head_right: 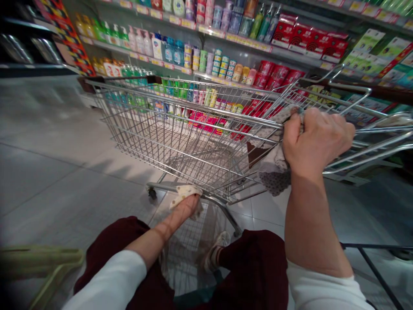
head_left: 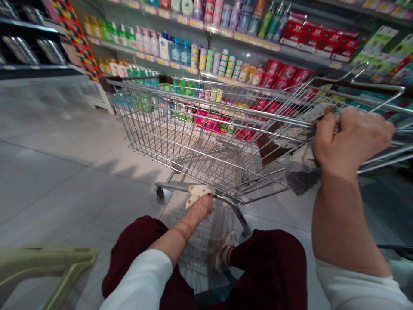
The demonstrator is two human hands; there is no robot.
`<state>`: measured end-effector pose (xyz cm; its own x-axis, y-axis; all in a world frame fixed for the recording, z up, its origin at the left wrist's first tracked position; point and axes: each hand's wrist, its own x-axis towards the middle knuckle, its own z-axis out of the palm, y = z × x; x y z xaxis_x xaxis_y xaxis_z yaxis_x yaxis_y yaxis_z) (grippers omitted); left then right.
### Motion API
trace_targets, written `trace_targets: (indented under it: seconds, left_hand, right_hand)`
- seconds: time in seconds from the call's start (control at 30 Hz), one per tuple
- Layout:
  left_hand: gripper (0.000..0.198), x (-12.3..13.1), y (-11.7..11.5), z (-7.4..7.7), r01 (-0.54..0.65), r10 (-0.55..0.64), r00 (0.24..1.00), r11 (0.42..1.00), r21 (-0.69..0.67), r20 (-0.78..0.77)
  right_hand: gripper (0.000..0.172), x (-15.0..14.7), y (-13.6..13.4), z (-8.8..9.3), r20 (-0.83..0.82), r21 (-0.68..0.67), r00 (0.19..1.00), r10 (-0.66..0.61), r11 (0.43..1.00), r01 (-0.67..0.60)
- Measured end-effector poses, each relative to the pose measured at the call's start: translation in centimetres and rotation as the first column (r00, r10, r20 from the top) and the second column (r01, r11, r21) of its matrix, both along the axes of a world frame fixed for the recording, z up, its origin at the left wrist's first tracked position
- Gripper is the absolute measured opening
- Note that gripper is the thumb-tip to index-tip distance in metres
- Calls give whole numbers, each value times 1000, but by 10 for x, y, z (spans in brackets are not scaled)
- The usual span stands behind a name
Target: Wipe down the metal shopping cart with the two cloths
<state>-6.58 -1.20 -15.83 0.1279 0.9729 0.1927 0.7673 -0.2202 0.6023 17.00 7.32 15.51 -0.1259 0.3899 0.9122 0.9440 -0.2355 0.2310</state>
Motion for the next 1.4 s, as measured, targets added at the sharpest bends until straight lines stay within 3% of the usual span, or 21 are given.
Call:
trace_targets:
  seconds: [0.13, 0.3, 0.47, 0.67, 0.97, 1.13, 1.23, 1.4]
  left_hand:
    - [38, -23, 10, 7, -13, 15, 987, 1000, 9, -159]
    - [42, -11, 11, 22, 123, -103, 959, 991, 61, -264]
    - [37, 5, 11, 13, 106, -87, 940, 993, 42, -330]
    - [41, -8, 10, 8, 70, -44, 928, 996, 58, -369]
    - [30, -53, 20, 17, -145, 149, 903, 989, 40, -403]
    - [33, -84, 29, 24, -390, 370, 841, 920, 30, -396]
    - [35, -94, 30, 32, -468, 450, 807, 882, 50, -383]
    - [27, -90, 33, 32, -509, 509, 860, 861, 9, -30]
  right_hand:
    - [32, 2, 2, -1, -5, 9, 1000, 14, 1000, -14]
    - [35, 0, 2, -2, -43, 6, 999, 27, 1000, -27]
    - [29, -2, 0, -2, -69, 7, 994, 84, 996, -84]
    - [24, -2, -1, -2, -63, 44, 987, 150, 988, -148]
    - [24, -2, -1, -1, -53, 15, 995, 90, 996, -89]
    - [24, 0, 1, -2, -39, 32, 994, 103, 994, -101]
    - [22, 1, 2, -3, -51, 64, 990, 128, 990, -125]
    - [22, 1, 3, -3, -68, 82, 985, 157, 985, -151]
